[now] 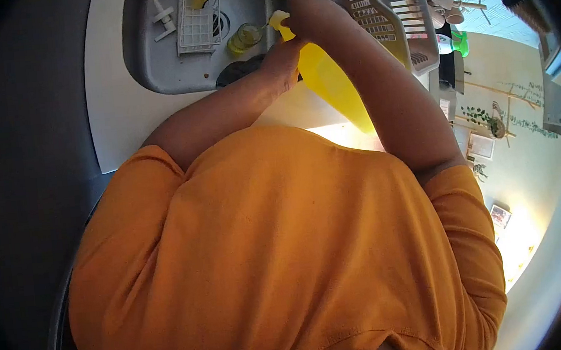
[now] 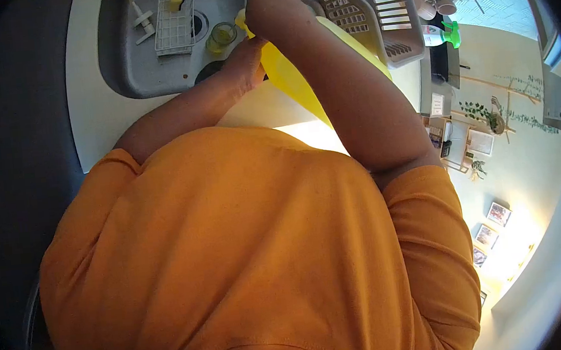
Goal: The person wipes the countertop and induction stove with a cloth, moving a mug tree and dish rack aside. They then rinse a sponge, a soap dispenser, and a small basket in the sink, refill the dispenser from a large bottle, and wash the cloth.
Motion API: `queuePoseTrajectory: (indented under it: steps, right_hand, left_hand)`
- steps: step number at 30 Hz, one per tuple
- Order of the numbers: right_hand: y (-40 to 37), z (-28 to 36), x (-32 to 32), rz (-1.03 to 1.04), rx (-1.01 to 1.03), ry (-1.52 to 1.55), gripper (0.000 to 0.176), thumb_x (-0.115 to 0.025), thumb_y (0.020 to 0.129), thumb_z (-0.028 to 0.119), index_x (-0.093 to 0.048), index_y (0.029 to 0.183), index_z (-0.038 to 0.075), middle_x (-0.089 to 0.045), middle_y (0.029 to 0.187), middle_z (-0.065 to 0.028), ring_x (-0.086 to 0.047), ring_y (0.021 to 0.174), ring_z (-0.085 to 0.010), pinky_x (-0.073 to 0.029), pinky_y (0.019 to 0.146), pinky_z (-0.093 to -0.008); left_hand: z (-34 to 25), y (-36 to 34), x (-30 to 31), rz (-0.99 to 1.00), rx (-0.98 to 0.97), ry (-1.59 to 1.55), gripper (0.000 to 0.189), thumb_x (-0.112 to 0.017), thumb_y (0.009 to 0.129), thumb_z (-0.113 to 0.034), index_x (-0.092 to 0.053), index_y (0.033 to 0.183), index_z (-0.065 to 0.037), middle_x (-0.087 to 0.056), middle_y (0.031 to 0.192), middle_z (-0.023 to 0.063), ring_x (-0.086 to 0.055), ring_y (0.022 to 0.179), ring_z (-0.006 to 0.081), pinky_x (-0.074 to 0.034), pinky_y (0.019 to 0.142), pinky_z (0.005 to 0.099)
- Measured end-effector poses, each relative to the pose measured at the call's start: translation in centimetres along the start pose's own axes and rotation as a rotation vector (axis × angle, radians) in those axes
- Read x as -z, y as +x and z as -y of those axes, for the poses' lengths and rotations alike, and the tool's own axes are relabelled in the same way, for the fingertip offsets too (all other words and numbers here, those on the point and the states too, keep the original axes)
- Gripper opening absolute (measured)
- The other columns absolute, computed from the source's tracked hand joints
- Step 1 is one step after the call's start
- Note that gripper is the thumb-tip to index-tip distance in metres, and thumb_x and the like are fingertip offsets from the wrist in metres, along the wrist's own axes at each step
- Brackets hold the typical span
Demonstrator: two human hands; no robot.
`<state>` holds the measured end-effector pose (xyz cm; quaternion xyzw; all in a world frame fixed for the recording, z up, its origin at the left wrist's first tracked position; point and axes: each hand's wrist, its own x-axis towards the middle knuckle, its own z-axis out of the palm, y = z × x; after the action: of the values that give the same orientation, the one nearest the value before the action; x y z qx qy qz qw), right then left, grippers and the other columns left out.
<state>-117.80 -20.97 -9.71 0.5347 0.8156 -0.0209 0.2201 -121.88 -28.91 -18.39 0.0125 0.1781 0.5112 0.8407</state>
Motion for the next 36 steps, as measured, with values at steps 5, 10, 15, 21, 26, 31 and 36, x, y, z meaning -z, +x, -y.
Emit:
queuePoseTrajectory:
  steps: [5, 10, 15, 21, 26, 31, 36]
  right_hand:
    - [-0.9, 1.3, 1.9, 0.097, -0.042, 0.034, 0.036, -0.071, 0.076, 0.031, -0.062, 0.095, 0.001, -0.065, 0.092, -0.0191, -0.062, 0.089, -0.0362, -0.049, 0.079, -0.0437]
    - [-0.1, 0.8, 1.0, 0.082, 0.015, -0.059, 0.036, -0.072, 0.075, 0.031, -0.062, 0.096, 0.003, -0.065, 0.093, -0.0183, -0.062, 0.090, -0.0354, -0.049, 0.080, -0.0435]
    - [-0.5, 1.3, 1.5, 0.117, -0.001, -0.056, 0.035, -0.071, 0.076, 0.030, -0.063, 0.096, 0.003, -0.065, 0.093, -0.0179, -0.062, 0.091, -0.0351, -0.049, 0.080, -0.0432]
    - [0.0, 1.6, 1.6, 0.167, -0.055, -0.063, 0.033, -0.069, 0.078, 0.030, -0.064, 0.096, 0.003, -0.065, 0.094, -0.0179, -0.062, 0.091, -0.0348, -0.049, 0.081, -0.0429]
    - [0.9, 1.1, 0.5, 0.116, -0.006, -0.061, 0.034, -0.069, 0.078, 0.033, -0.066, 0.091, 0.001, -0.066, 0.090, -0.0187, -0.063, 0.087, -0.0356, -0.049, 0.079, -0.0432]
    - [1.2, 0.9, 0.3, 0.144, 0.015, -0.113, 0.036, -0.070, 0.076, 0.034, -0.066, 0.090, 0.001, -0.066, 0.088, -0.0194, -0.063, 0.086, -0.0358, -0.050, 0.078, -0.0431]
    - [1.3, 1.1, 0.4, 0.155, -0.021, -0.107, 0.036, -0.072, 0.075, 0.034, -0.067, 0.089, 0.001, -0.066, 0.088, -0.0198, -0.063, 0.086, -0.0356, -0.050, 0.078, -0.0430]
  left_hand:
    - [-0.1, -0.1, 0.1, -0.013, 0.035, -0.023, 0.035, -0.061, 0.086, -0.021, -0.048, 0.116, -0.008, -0.062, 0.103, 0.0086, -0.061, 0.095, 0.0211, -0.049, 0.080, 0.0357]
    - [-0.7, -0.8, -0.1, -0.074, 0.071, 0.028, 0.035, -0.061, 0.086, -0.022, -0.048, 0.115, -0.008, -0.062, 0.103, 0.0079, -0.061, 0.095, 0.0217, -0.048, 0.081, 0.0364]
    - [-0.1, -0.3, 0.1, -0.068, 0.037, -0.046, 0.036, -0.062, 0.086, -0.024, -0.048, 0.114, -0.007, -0.062, 0.101, 0.0079, -0.061, 0.093, 0.0211, -0.049, 0.080, 0.0358]
    - [-0.5, -0.6, -0.1, -0.100, 0.054, -0.041, 0.038, -0.063, 0.085, -0.025, -0.048, 0.115, -0.006, -0.062, 0.101, 0.0083, -0.061, 0.095, 0.0217, -0.048, 0.081, 0.0372]
    - [-0.4, -0.6, 0.1, -0.058, 0.077, -0.106, 0.039, -0.062, 0.085, -0.024, -0.049, 0.116, -0.005, -0.061, 0.105, 0.0091, -0.059, 0.099, 0.0227, -0.047, 0.085, 0.0385]
    - [-0.4, -0.3, 0.2, 0.037, 0.097, -0.122, 0.044, -0.057, 0.089, -0.031, -0.045, 0.124, -0.006, -0.054, 0.123, 0.0112, -0.051, 0.114, 0.0266, -0.040, 0.097, 0.0415]
    - [-0.7, -0.1, 0.0, 0.008, 0.095, -0.142, 0.040, -0.062, 0.083, -0.021, -0.050, 0.117, -0.004, -0.060, 0.110, 0.0092, -0.058, 0.102, 0.0239, -0.046, 0.090, 0.0396]
